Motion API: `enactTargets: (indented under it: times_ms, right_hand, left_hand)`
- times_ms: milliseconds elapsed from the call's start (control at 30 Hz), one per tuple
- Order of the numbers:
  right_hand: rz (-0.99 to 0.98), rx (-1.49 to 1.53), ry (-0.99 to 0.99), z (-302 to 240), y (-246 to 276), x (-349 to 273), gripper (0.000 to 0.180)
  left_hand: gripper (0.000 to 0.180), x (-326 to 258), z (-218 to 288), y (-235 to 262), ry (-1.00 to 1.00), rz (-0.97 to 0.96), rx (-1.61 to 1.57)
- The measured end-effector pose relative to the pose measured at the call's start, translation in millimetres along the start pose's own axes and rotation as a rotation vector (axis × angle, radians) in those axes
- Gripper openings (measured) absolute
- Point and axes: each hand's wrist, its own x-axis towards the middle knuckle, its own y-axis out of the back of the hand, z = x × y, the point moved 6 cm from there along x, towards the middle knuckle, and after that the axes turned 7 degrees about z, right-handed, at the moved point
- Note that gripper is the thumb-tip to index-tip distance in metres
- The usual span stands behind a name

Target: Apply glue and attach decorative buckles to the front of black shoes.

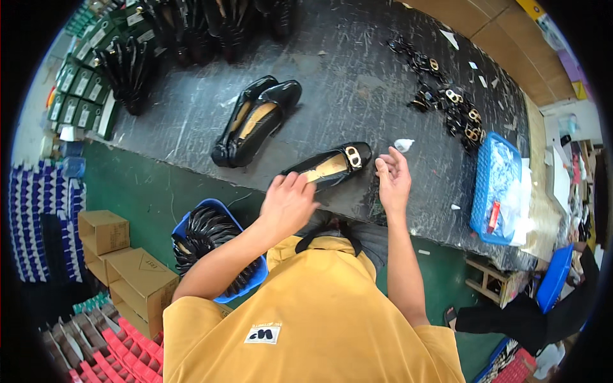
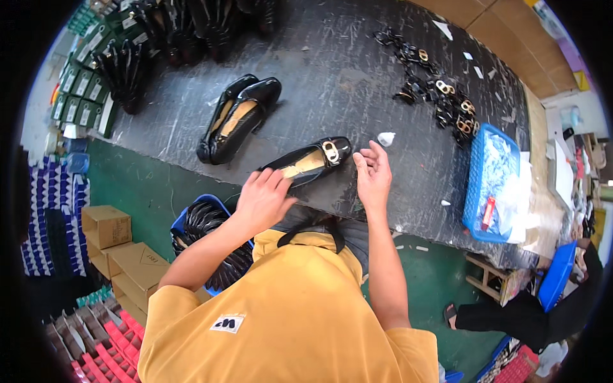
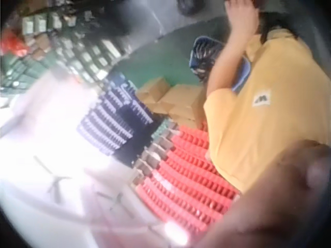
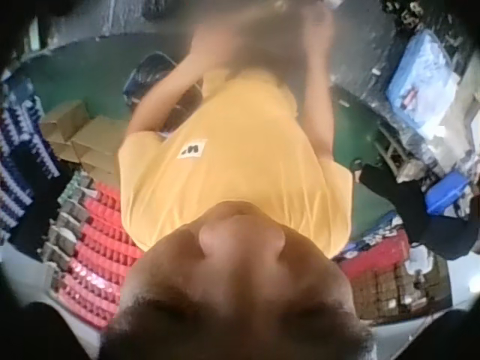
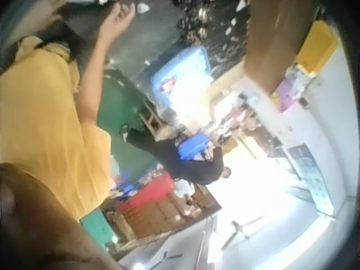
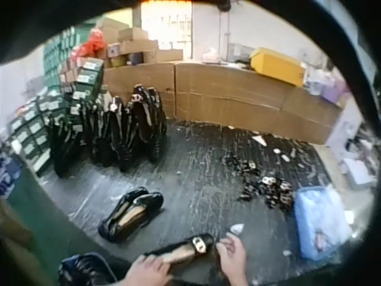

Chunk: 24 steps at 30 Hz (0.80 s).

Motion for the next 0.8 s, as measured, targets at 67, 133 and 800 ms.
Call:
enactTargets:
  times_ms: [67,133,800]
  right_hand:
    - [0.026,0.018,0.022,6,6,-4,0.045]
    - [0.051,0.009,0.064,5,4,-12,0.041]
    - [0.116,-0.442,0.328,-12,7,-17,0.011]
  left_hand:
    - [0.022,-24,-13,-15,-0.106,-0.033,0.102]
    - [0.015,-33,-24,-1,-0.11,0.057,-0.002]
    - [0.025,-5,-468,87,0.576,0.43,0.688]
